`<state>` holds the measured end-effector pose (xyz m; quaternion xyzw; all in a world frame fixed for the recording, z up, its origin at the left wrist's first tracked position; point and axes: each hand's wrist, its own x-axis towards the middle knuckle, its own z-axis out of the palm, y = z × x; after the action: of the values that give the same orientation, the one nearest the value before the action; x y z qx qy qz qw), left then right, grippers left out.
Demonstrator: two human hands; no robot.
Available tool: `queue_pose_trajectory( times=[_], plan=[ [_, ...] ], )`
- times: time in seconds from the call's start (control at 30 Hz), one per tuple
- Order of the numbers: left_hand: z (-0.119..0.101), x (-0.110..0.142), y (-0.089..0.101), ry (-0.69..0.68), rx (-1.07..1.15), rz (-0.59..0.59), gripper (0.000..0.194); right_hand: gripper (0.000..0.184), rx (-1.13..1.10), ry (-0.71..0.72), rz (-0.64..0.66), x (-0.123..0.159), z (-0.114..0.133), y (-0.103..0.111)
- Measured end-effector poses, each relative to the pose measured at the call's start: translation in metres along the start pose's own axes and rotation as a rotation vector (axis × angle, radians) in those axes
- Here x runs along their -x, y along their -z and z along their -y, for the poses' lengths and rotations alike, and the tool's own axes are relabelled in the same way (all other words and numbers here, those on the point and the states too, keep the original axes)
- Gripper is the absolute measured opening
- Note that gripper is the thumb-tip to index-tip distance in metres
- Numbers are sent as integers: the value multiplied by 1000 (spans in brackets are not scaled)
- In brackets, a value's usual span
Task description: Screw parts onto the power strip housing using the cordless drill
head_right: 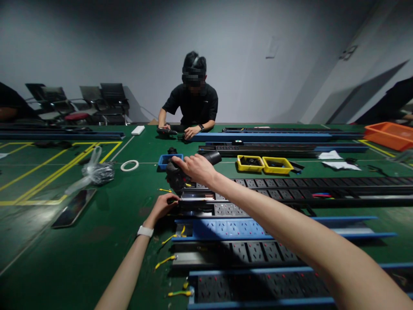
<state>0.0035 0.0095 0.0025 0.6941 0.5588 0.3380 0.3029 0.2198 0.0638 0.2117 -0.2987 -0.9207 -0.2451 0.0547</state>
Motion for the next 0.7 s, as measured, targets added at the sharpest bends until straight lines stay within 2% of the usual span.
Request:
queue_pose_trajectory(
  times=[0.13, 0.37, 0.57, 0.7],
  plan=[
    [2, -1, 0, 10, 12, 4, 32, 65, -1, -1, 25, -1, 1, 2],
    [4, -1, -1, -24, -24, -3, 29, 87, -53, -69, 86, 3, -8, -4],
    [4, 0, -1, -31, -14, -4, 38, 85, -60, -96, 85, 10, -7, -5],
    [6, -2, -1, -26, -15, 6, 33, 74, -32, -100, 78, 9, 0, -1]
  ],
)
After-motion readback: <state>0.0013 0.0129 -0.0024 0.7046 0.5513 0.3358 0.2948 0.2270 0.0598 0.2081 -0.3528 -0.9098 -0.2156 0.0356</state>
